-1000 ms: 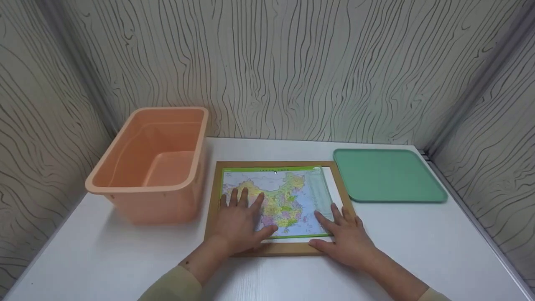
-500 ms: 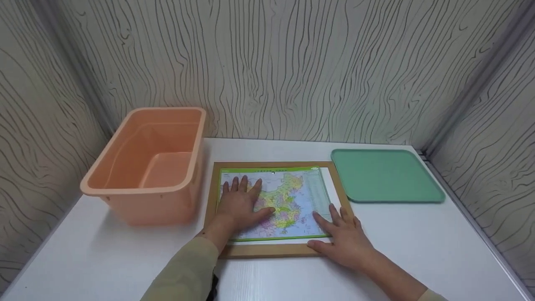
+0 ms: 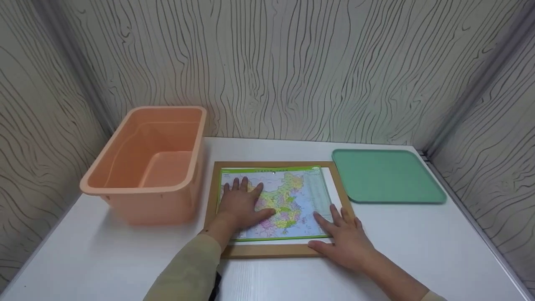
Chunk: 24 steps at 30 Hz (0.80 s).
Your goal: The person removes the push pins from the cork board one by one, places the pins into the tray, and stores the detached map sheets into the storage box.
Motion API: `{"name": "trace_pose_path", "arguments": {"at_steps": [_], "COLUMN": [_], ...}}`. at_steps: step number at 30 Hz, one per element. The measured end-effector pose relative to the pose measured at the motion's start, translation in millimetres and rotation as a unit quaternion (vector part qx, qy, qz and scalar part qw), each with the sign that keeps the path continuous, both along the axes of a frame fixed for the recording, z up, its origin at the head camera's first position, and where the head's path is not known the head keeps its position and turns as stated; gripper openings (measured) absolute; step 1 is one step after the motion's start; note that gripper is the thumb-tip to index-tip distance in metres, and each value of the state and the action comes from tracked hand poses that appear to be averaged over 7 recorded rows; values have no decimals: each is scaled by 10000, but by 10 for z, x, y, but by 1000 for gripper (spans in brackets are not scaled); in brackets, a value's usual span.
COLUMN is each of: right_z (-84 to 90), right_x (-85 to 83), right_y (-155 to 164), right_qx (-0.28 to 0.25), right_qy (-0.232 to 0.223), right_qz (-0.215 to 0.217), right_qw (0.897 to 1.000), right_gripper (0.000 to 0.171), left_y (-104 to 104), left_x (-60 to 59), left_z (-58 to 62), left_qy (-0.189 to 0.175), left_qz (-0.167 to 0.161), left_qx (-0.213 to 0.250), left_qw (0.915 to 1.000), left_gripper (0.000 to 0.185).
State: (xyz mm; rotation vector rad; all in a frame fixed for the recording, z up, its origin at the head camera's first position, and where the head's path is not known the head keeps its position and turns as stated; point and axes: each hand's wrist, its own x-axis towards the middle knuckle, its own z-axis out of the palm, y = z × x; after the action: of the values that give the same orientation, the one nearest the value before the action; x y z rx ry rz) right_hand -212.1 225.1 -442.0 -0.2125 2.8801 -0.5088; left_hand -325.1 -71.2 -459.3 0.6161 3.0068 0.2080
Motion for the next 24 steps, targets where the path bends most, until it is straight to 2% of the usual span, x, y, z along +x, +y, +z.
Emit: {"name": "trace_pose_path", "arguments": {"at_steps": [4,16,19,24], "right_z": [9,70,97,145], "right_x": [-2,-43,-72,-187], "right_y": [0,-25,-27,-26], "right_qx": [17,-18,30,-12], "right_qy": [-30,-240,-168,218], "right_qz": [-11,-136,-146,-165], "right_qw": [10000,9996,9997,9996], "right_gripper": [93,98,98,96], "left_y": [6,3,11,15], "left_x": [-15,-18,-19,-35], "left_z": [16,21,32,48], "left_qy": [-81,-355,-372,-340], "left_qz": [-11,102,83,43], "left_qx": [-58,150,126,85], "left_qw": [9999,9992,9992,9994], "left_gripper": [98,98,98,98]}}
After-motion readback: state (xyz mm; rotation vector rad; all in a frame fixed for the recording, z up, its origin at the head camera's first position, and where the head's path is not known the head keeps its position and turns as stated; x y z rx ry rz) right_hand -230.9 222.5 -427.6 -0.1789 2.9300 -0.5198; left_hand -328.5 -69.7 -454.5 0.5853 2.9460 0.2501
